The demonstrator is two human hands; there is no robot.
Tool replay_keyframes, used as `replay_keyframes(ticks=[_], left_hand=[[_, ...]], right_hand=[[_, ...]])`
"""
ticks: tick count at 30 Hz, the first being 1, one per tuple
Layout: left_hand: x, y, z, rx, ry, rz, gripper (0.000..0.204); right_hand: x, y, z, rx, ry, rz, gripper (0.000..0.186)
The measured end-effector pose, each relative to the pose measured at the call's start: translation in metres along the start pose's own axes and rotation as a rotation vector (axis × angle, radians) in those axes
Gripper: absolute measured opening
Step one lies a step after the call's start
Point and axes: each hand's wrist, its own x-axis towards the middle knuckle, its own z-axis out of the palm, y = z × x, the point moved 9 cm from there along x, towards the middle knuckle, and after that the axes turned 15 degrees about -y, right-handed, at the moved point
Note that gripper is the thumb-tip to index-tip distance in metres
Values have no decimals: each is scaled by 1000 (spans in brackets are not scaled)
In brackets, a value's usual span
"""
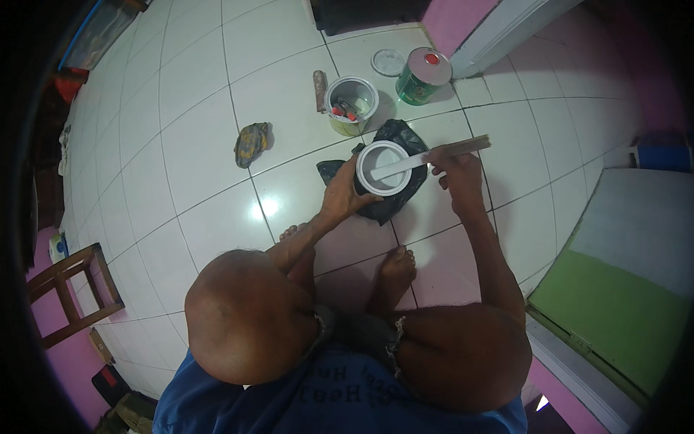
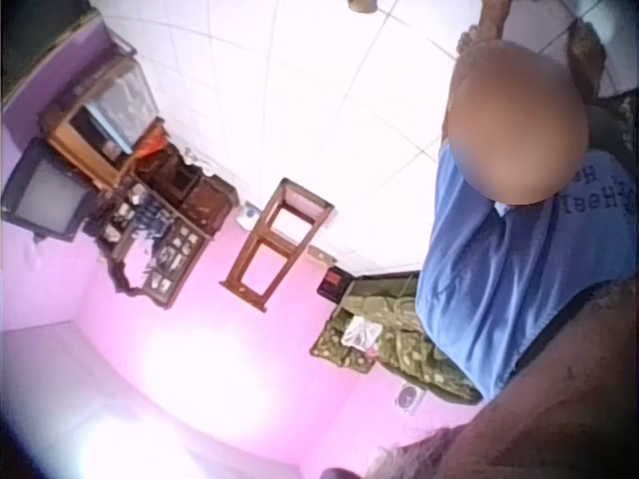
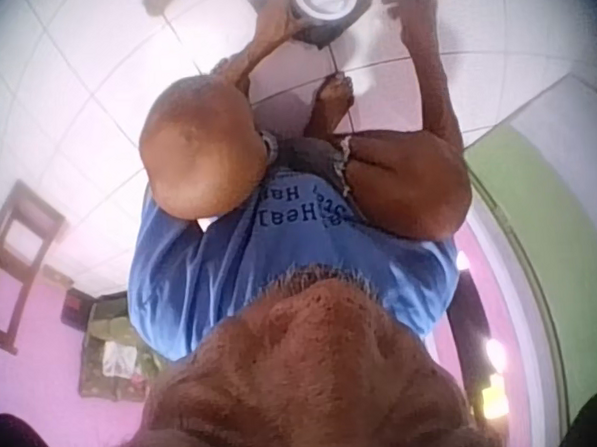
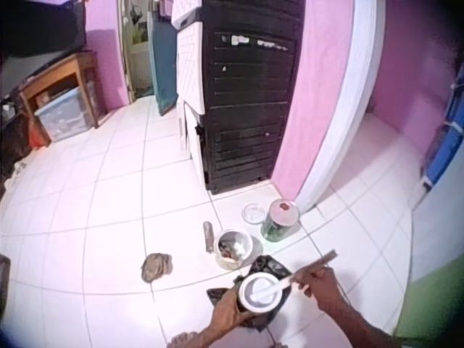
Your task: The person sits on the floor and opens a paint can, then uses a stick to stir the white paint. They pour liquid from a green can into the paint and continue mixing before applying the paint to a wall baseboard with a brush.
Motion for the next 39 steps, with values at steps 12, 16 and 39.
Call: replay_keyframes(ticks=[12, 16, 39], left_hand=[[0, -2, 1, -20, -8, 16, 111], [0, -2, 1, -25, -22, 7, 112], [-1, 1, 0, -10, 12, 25, 109]], right_hand=[[-46, -83, 13, -278, 22, -243, 13], [-41, -85, 39, -528, -20, -392, 10], [-31, -49, 93, -1008, -276, -629, 10]])
